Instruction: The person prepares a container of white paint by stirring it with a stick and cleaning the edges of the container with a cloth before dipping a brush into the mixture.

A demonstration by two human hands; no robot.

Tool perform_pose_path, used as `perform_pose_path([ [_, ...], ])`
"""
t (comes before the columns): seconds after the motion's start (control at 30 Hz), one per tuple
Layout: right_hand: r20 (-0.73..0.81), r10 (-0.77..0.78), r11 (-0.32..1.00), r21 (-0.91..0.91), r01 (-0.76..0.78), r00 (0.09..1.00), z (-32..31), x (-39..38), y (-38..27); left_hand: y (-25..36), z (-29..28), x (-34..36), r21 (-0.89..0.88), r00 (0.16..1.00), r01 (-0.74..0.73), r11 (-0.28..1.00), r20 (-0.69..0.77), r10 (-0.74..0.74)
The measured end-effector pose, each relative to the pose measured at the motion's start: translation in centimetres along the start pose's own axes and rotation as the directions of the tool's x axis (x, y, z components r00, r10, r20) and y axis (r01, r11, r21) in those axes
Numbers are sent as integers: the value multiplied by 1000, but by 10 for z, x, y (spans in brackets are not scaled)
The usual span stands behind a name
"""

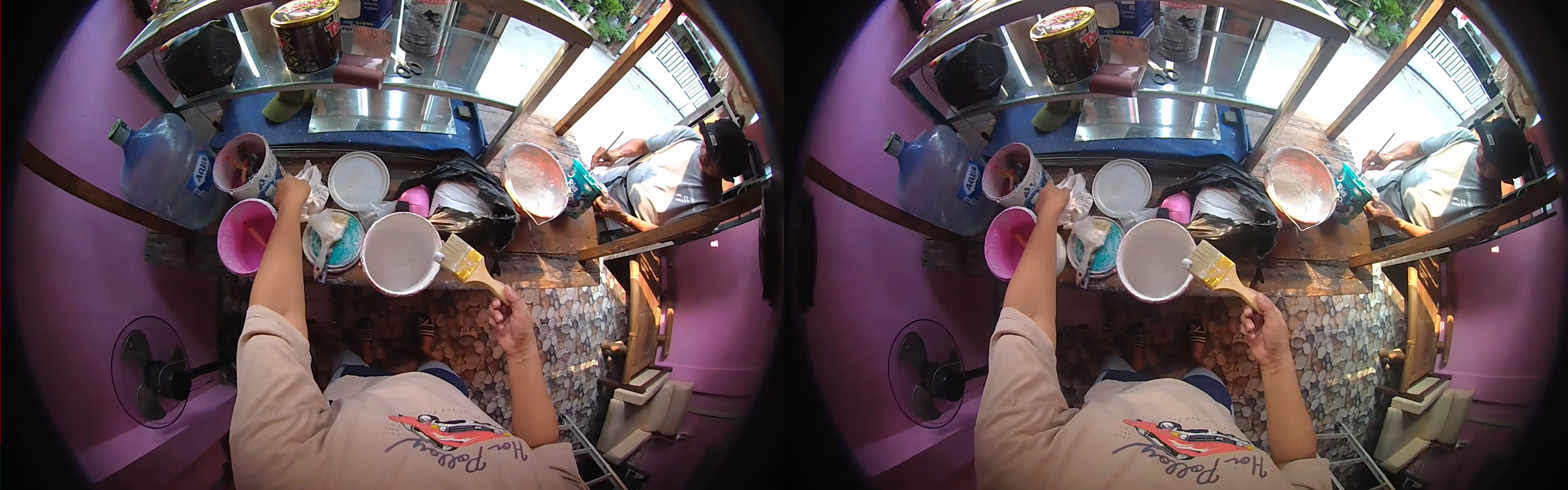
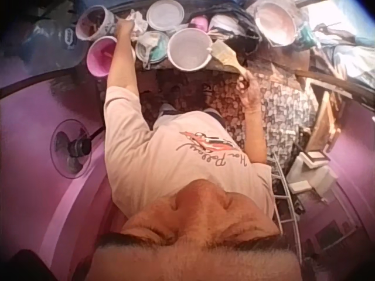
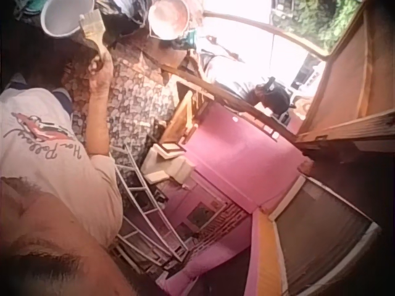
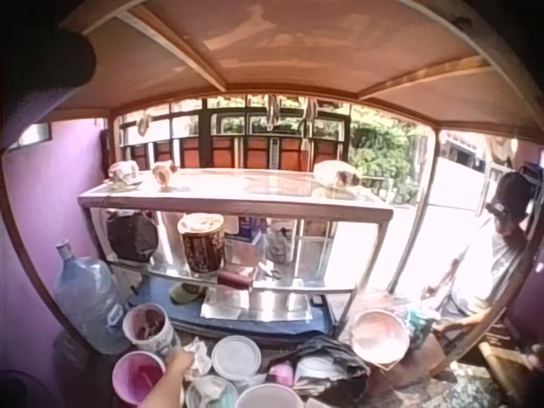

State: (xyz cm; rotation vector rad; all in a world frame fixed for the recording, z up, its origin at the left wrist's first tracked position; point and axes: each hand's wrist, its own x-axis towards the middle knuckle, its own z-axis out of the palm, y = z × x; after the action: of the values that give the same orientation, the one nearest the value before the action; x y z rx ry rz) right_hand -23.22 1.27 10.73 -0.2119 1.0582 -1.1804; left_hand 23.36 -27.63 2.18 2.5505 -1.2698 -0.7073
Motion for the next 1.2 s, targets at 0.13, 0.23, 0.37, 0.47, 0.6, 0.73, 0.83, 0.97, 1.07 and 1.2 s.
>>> perform_pose_path([
  [0.13, -28, -49, 994, -98, 46, 998, 13, -2, -4, 16, -17, -26, 80, 989, -80, 994, -119, 89],
  [0.23, 42, -85, 966, -240, 92, 996, 38, 2, -16, 1, -17, -40, -43, 709, -620, 784, -459, 536],
  [0.37, 64, -182, 817, -546, 187, 981, 73, 17, -45, 61, -35, -164, -442, 427, -851, 285, -266, 864],
  [0.47, 245, -158, 660, -694, 287, 957, 102, 32, -59, 75, -45, -234, -363, 185, -920, 146, -75, 980],
  [0.6, 524, -95, 292, -798, 527, 846, 131, 58, -64, 69, -19, -258, -232, 155, -964, 132, -84, 984],
  [0.73, 618, 40, 68, -786, 615, 785, 165, 58, -67, 54, -10, -264, -231, 262, -945, 230, -118, 958],
  [0.83, 686, 107, -83, -715, 694, 720, 179, 69, -63, 48, 0, -265, -327, 360, -911, 249, -342, 868],
  [0.97, 683, 275, -263, -624, 736, 677, 212, 77, -64, 34, 21, -260, -376, 414, -892, 250, -460, 786],
  [1.07, 590, 459, -367, -554, 747, 664, 252, 85, -74, 32, 29, -257, -483, 502, -840, 247, -520, 691],
  [1.2, 453, 409, -403, -689, 603, 792, 343, 109, -73, 31, 30, -249, -607, 578, -769, 201, -526, 624],
])
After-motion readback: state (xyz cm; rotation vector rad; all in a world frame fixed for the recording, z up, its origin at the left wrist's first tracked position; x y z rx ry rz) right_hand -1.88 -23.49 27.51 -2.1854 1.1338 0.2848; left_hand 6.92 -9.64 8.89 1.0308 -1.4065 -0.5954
